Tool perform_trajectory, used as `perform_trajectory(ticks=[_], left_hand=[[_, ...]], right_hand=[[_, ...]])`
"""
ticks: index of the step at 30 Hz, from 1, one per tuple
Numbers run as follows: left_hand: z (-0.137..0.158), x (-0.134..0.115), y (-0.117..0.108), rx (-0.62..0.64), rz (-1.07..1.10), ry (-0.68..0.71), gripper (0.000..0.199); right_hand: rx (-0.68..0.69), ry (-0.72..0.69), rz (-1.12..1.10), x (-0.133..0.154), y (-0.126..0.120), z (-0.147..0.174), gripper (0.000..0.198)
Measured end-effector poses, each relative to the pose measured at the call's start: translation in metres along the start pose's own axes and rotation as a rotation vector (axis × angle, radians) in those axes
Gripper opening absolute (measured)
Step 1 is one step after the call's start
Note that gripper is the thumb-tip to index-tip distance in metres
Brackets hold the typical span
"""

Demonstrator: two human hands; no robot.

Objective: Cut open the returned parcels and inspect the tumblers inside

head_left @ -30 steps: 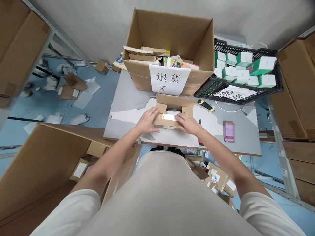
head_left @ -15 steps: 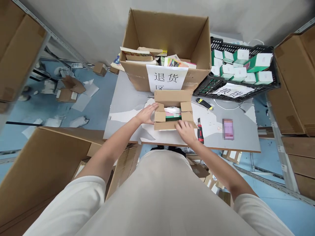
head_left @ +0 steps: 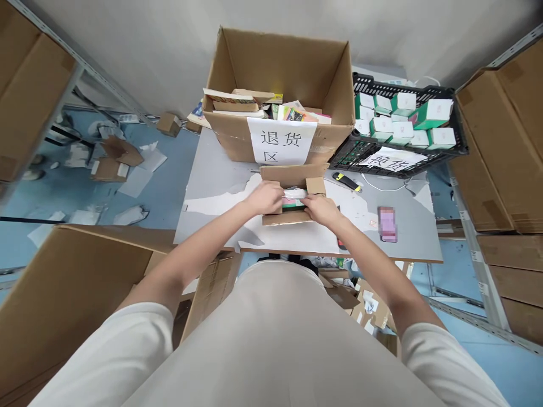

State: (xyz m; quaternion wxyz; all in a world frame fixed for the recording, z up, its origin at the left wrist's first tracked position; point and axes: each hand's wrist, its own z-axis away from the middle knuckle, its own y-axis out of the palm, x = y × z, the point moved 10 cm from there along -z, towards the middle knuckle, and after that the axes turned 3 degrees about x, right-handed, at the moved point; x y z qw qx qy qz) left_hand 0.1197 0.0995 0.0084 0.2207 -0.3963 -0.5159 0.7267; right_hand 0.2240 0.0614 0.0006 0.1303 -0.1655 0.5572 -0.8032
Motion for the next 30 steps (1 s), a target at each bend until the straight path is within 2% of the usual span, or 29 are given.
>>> perform_trajectory(ticks=[2, 3, 5, 7, 11, 14, 18, 21, 24, 26, 28, 30], left_hand=[[-0.021, -0.027, 0.017, 0.082, -0.071, 0.097, 0.032], [-0.03, -0.033, 0.028, 0.134, -0.122, 0.095, 0.03], [-0.044, -0.031, 0.051, 0.236, -0.216, 0.018, 0.025], [-0.05, -0.019, 0.063, 0.266, -0.249, -0.093, 0.02], [-0.049, -0.006, 0.056, 0.078, -0.17, -0.205, 0.02], [-0.035, 0.002, 0.042, -0.042, -0.261, -0.254, 0.025], [-0.002, 0.024, 0.026, -0.135, -0.25, -0.346, 0.045], [0.026, 0.041, 0.023, -0.091, -0.218, -0.424, 0.053], [0.049, 0.048, 0.032, 0.037, -0.163, -0.489, 0.067], [0.059, 0.046, 0.042, 0.104, -0.083, -0.527, 0.087], [0.064, 0.042, 0.051, 0.109, -0.024, -0.566, 0.112], [0.064, 0.039, 0.056, 0.049, 0.008, -0.593, 0.132]], right_hand=[[0.07, -0.06, 0.125, 0.012, 0.0, -0.022, 0.032], [0.107, -0.083, 0.183, 0.017, 0.004, -0.032, 0.032], [0.171, -0.076, 0.276, 0.019, 0.015, -0.046, 0.035], [0.188, -0.02, 0.289, 0.014, 0.021, -0.052, 0.038], [0.095, 0.041, 0.215, 0.004, 0.014, -0.047, 0.041], [0.037, 0.067, 0.286, -0.003, 0.001, -0.032, 0.042], [-0.04, 0.132, 0.29, -0.022, -0.019, 0.0, 0.043], [-0.05, 0.163, 0.222, -0.046, -0.018, 0.025, 0.047], [-0.082, 0.197, 0.132, -0.073, -0.003, 0.043, 0.048], [-0.129, 0.253, 0.066, -0.089, 0.013, 0.05, 0.05], [-0.163, 0.31, -0.02, -0.102, 0.033, 0.052, 0.056], [-0.158, 0.331, -0.136, -0.109, 0.056, 0.048, 0.061]])
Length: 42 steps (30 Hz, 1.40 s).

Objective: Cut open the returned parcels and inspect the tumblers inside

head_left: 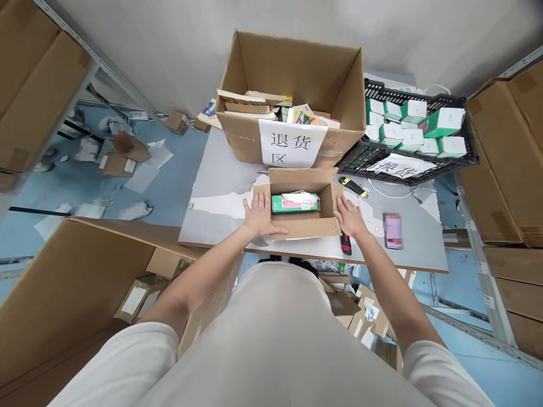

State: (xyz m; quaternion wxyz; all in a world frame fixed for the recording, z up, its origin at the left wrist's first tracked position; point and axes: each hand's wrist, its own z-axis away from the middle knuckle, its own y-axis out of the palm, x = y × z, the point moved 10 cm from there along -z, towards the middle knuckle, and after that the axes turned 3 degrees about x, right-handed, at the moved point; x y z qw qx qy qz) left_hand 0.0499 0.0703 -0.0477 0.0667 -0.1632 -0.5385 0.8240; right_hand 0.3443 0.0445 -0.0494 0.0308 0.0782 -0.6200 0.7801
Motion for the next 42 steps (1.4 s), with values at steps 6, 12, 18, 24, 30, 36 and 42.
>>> perform_trajectory(ticks=[6, 12, 18, 24, 30, 36, 42], left_hand=[[-0.004, -0.001, 0.015, -0.152, 0.203, 0.022, 0.144], [-0.004, 0.005, 0.02, -0.125, 0.218, -0.048, 0.147], [-0.004, 0.005, 0.023, -0.102, 0.239, -0.06, 0.144], [-0.001, 0.007, 0.028, -0.108, 0.261, -0.073, 0.141], [-0.002, 0.008, 0.029, -0.101, 0.292, -0.069, 0.138], [-0.001, 0.007, 0.027, -0.111, 0.307, -0.07, 0.139], [-0.001, 0.007, 0.03, -0.099, 0.285, -0.08, 0.14]], right_hand=[[0.089, -0.039, -0.119, -0.004, 0.032, -0.008, 0.065], [-0.053, -0.021, 0.24, 0.028, -0.036, -0.001, 0.059], [0.206, -0.606, 0.171, 0.188, -0.021, -0.038, 0.045], [0.443, -0.625, 0.293, 0.229, 0.064, -0.091, 0.072], [0.378, -0.791, 0.217, 0.205, 0.057, -0.089, 0.06], [0.134, -0.785, -0.059, 0.188, 0.004, -0.081, 0.05], [-0.075, -0.618, -0.112, 0.155, -0.022, -0.059, 0.051]])
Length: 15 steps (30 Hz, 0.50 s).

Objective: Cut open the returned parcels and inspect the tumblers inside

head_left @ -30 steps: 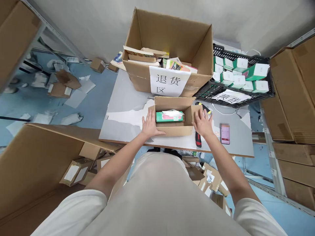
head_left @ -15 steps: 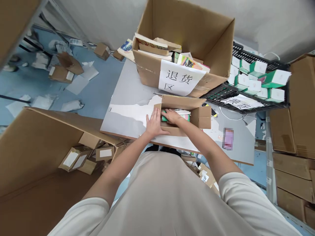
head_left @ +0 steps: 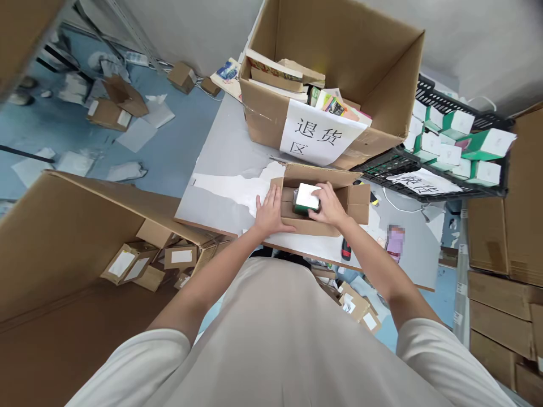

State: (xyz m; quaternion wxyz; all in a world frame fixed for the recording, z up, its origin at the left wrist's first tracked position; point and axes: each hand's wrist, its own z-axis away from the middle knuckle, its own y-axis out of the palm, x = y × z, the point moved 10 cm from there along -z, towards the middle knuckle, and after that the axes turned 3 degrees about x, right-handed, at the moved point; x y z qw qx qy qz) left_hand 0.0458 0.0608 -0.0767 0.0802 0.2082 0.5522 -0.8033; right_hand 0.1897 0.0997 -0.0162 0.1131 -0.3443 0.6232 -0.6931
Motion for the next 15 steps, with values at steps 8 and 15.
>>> perform_trajectory(ticks=[8, 15], left_hand=[[0.003, -0.002, -0.004, 0.001, -0.069, -0.061, 0.14], [-0.003, -0.004, -0.01, -0.027, -0.065, -0.085, 0.139]], right_hand=[[0.191, 0.048, 0.31, 0.015, -0.011, 0.009, 0.043], [0.08, 0.032, 0.183, 0.013, -0.042, 0.01, 0.038]])
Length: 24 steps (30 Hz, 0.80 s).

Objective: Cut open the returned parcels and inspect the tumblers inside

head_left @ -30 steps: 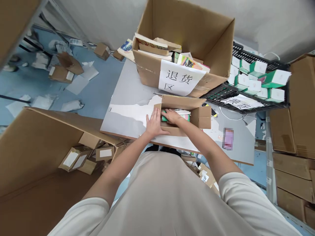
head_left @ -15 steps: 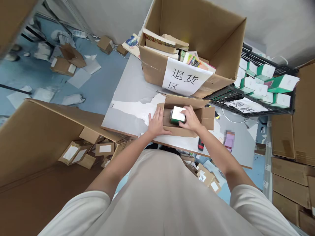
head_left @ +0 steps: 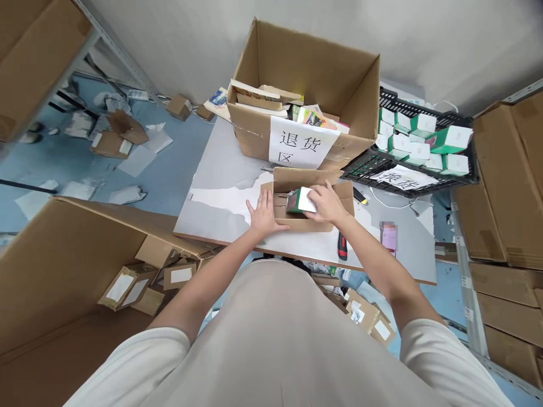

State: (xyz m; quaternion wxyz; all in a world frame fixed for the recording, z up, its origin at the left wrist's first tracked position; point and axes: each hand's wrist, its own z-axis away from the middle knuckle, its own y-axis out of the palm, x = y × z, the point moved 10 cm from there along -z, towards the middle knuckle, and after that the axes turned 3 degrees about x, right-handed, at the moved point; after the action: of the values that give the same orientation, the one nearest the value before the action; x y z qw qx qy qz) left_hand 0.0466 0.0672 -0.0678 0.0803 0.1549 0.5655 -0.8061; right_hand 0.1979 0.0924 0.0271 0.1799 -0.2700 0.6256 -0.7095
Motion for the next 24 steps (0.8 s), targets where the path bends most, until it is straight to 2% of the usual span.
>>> perform_trajectory(ticks=[2, 4, 8, 10, 11, 12, 14, 18, 20, 22, 24], left_hand=[[-0.007, -0.001, -0.005, -0.017, 0.008, 0.009, 0.139], [-0.017, -0.003, -0.012, -0.032, 0.014, 0.028, 0.14], [-0.044, 0.001, -0.027, -0.03, 0.012, 0.029, 0.141], [-0.056, 0.004, -0.034, -0.025, 0.009, 0.021, 0.14], [-0.061, 0.005, -0.037, -0.019, 0.006, 0.022, 0.141], [-0.064, 0.005, -0.039, -0.012, 0.004, 0.028, 0.141], [-0.067, 0.004, -0.041, -0.001, -0.006, 0.047, 0.143], [-0.063, -0.003, -0.045, -0.026, -0.043, 0.093, 0.138], [-0.057, -0.007, -0.048, -0.038, -0.06, 0.117, 0.132], [-0.046, -0.009, -0.051, -0.056, -0.064, 0.13, 0.125], [-0.026, -0.012, -0.056, -0.119, -0.047, 0.145, 0.117]], right_hand=[[-0.132, 0.006, -0.029, -0.006, -0.037, 0.006, 0.04], [-0.267, 0.012, -0.056, -0.009, -0.085, 0.022, 0.042], [-0.475, 0.025, -0.096, -0.003, -0.18, 0.083, 0.042], [-0.514, 0.012, -0.105, 0.006, -0.202, 0.118, 0.036], [-0.51, 0.01, -0.117, 0.011, -0.201, 0.133, 0.035], [-0.49, 0.017, -0.133, 0.014, -0.192, 0.144, 0.034], [-0.41, 0.061, -0.177, 0.016, -0.152, 0.154, 0.035], [-0.14, 0.139, -0.231, 0.02, -0.024, 0.135, 0.032], [-0.023, 0.148, -0.233, 0.024, 0.028, 0.118, 0.032], [0.033, 0.156, -0.252, 0.026, 0.058, 0.104, 0.033], [0.039, 0.167, -0.289, 0.024, 0.069, 0.097, 0.035]])
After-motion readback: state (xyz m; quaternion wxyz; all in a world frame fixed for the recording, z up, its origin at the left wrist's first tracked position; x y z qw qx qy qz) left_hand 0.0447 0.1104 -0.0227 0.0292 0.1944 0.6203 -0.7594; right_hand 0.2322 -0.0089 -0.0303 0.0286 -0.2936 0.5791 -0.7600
